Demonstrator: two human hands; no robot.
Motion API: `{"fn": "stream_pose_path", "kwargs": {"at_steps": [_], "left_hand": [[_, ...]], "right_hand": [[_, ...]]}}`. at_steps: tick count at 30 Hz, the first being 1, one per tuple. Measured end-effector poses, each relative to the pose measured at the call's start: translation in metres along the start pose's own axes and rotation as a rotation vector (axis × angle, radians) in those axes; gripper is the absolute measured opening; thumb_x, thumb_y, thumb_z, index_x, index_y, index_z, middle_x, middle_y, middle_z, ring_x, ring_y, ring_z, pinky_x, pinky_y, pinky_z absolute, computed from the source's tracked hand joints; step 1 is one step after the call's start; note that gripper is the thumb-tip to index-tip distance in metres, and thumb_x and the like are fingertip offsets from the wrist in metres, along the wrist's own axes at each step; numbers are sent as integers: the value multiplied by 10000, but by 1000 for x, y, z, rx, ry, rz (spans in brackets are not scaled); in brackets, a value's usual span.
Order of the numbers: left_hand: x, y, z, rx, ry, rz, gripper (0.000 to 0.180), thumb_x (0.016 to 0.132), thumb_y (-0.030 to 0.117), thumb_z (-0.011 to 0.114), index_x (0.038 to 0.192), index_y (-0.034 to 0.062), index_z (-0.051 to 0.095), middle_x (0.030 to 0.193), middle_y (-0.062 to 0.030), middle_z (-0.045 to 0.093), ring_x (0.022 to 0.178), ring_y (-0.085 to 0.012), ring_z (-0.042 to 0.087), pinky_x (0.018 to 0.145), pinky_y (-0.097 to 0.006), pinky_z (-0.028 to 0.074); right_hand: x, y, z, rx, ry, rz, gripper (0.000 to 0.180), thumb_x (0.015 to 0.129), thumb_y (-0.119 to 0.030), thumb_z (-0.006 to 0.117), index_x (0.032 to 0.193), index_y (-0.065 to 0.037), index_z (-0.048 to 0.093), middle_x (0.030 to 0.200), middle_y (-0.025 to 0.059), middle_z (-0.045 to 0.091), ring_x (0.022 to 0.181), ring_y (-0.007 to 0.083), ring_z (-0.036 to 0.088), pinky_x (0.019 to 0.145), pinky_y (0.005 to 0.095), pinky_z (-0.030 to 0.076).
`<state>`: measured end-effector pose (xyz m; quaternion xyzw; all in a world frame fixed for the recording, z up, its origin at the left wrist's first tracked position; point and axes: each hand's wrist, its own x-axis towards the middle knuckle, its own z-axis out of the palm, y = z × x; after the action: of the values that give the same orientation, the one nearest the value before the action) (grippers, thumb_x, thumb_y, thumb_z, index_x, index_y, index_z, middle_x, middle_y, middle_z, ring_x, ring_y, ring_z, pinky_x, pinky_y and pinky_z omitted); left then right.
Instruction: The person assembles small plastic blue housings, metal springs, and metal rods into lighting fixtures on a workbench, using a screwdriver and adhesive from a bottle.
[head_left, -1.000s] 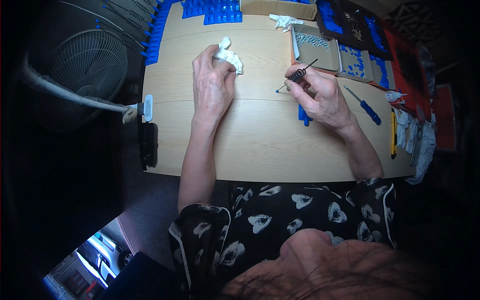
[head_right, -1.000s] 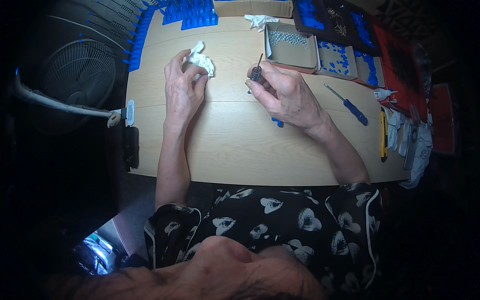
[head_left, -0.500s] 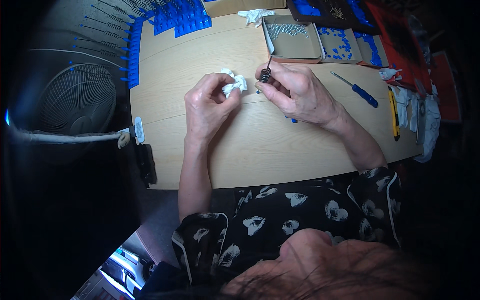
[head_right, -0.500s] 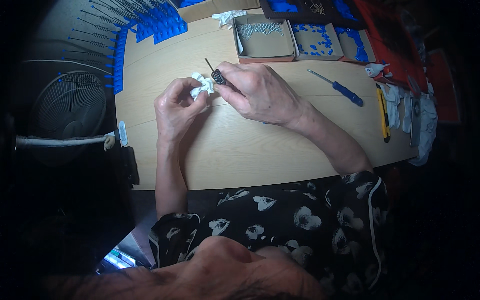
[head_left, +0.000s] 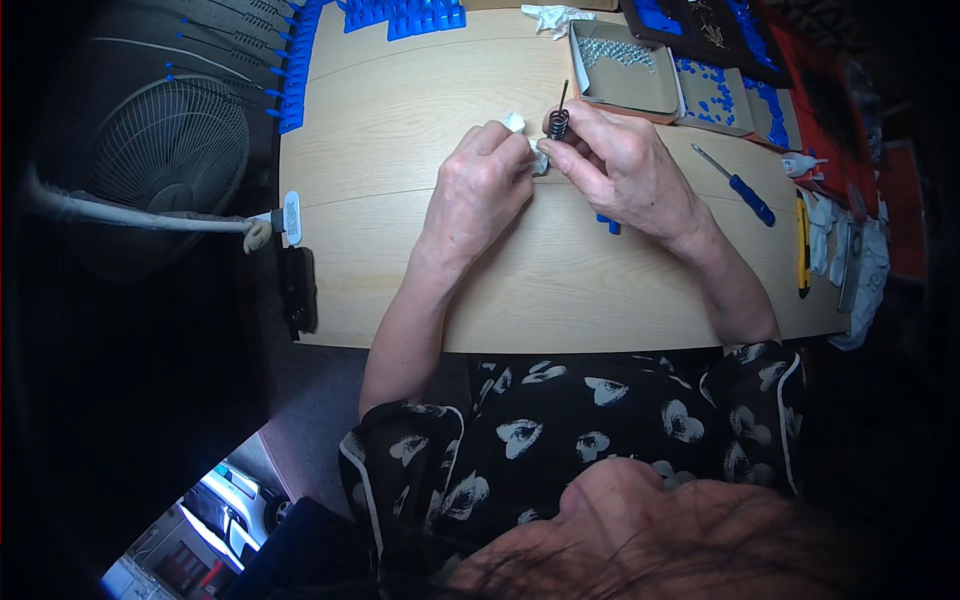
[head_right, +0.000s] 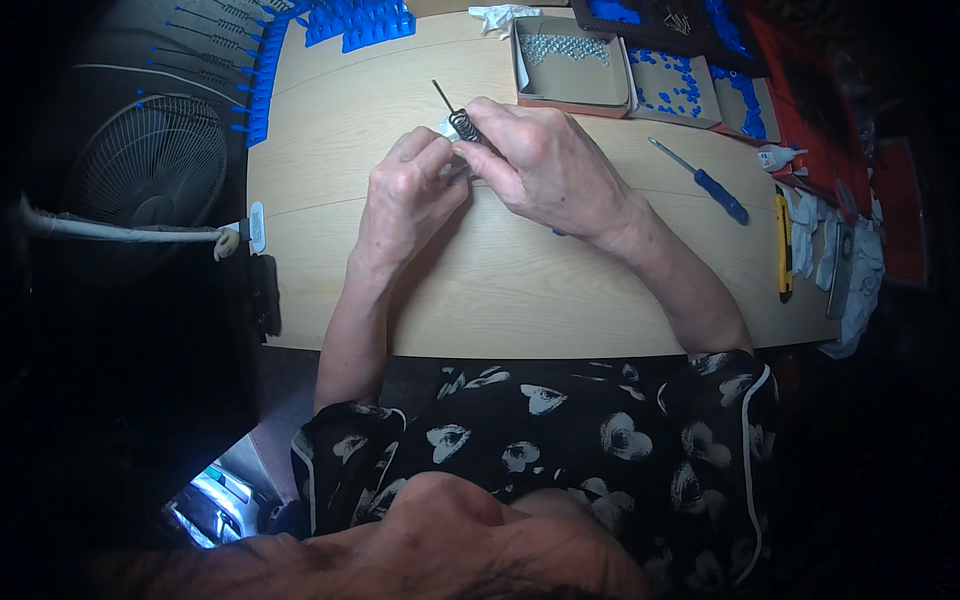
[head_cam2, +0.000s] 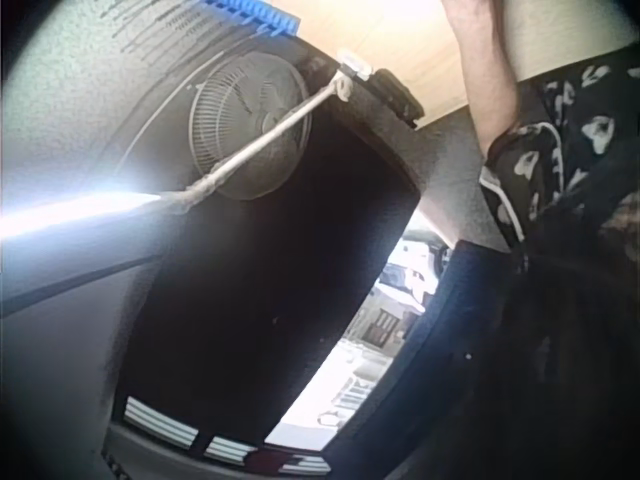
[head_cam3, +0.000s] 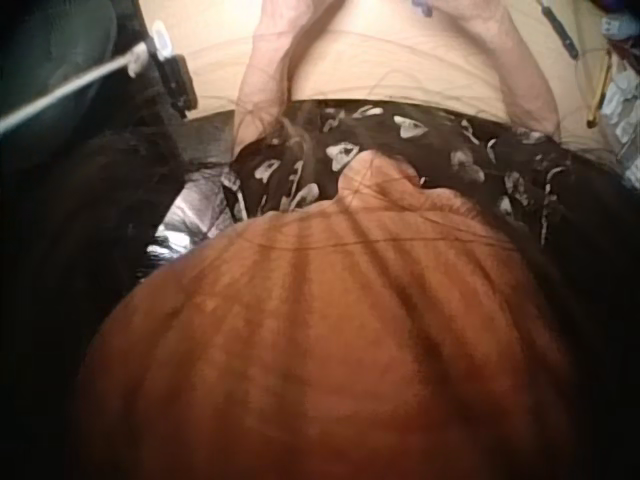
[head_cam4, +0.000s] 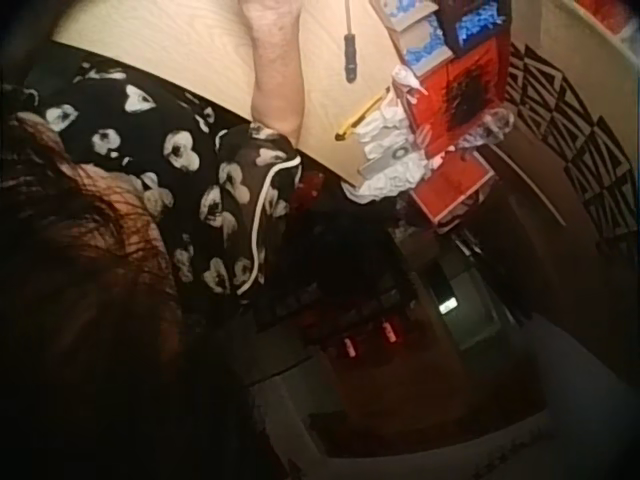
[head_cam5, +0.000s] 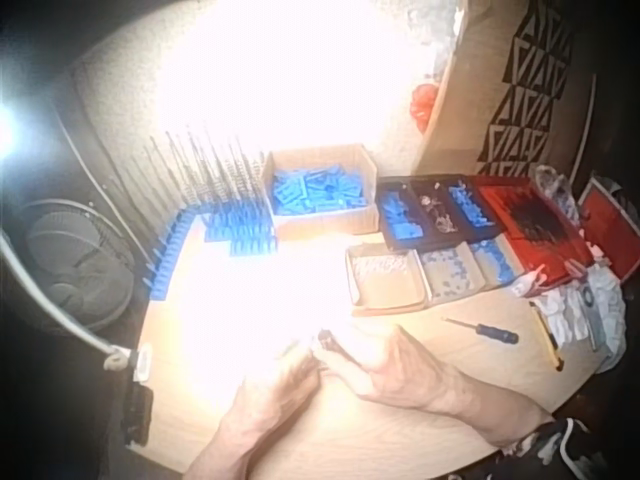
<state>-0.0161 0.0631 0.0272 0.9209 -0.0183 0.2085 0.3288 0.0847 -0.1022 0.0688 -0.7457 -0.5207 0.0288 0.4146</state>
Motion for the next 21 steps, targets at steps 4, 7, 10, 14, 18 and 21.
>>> {"fn": "stream_pose_path", "kwargs": {"at_steps": [4,7,10,14,18,21], "left_hand": [[-3,0,9,-3,-23,15,142,748,-34,722,820,5,606,841,-143,605,834,-322,648,733,-435,552],[-3,-1,12,-48,-35,-8,137,753,-31,718,820,2,604,833,-146,602,824,-324,646,729,-436,552],[-2,0,8,-86,-35,-46,130,757,-26,715,821,-3,604,824,-147,598,811,-328,646,718,-439,552],[0,1,1,-96,-11,-85,127,758,-21,716,832,-7,615,823,-150,602,790,-334,648,702,-444,552],[-2,-2,12,-99,-44,-39,128,756,-24,717,846,-6,628,824,-147,613,791,-327,652,695,-439,553],[1,-4,4,-89,-39,-62,130,753,-20,723,845,-5,633,809,-140,617,765,-315,659,683,-428,554]], "right_hand": [[1,-1,0,-1,2,1,130,950,-76,653,943,25,571,687,142,604,613,272,651,560,386,500],[0,-2,-3,7,3,19,130,944,-72,657,950,28,574,687,141,602,618,277,651,568,386,501],[-1,-1,-4,8,16,30,131,936,-63,663,961,33,578,693,140,602,625,280,652,576,383,502],[-1,0,-4,0,1,37,130,924,-45,674,970,36,583,711,138,609,637,270,656,579,384,501],[-2,-2,-1,31,48,6,127,922,-39,675,971,33,582,713,137,611,630,266,652,575,388,495],[-3,-1,-2,26,48,10,132,926,-48,679,962,30,579,702,135,608,624,270,650,574,391,493]]}}
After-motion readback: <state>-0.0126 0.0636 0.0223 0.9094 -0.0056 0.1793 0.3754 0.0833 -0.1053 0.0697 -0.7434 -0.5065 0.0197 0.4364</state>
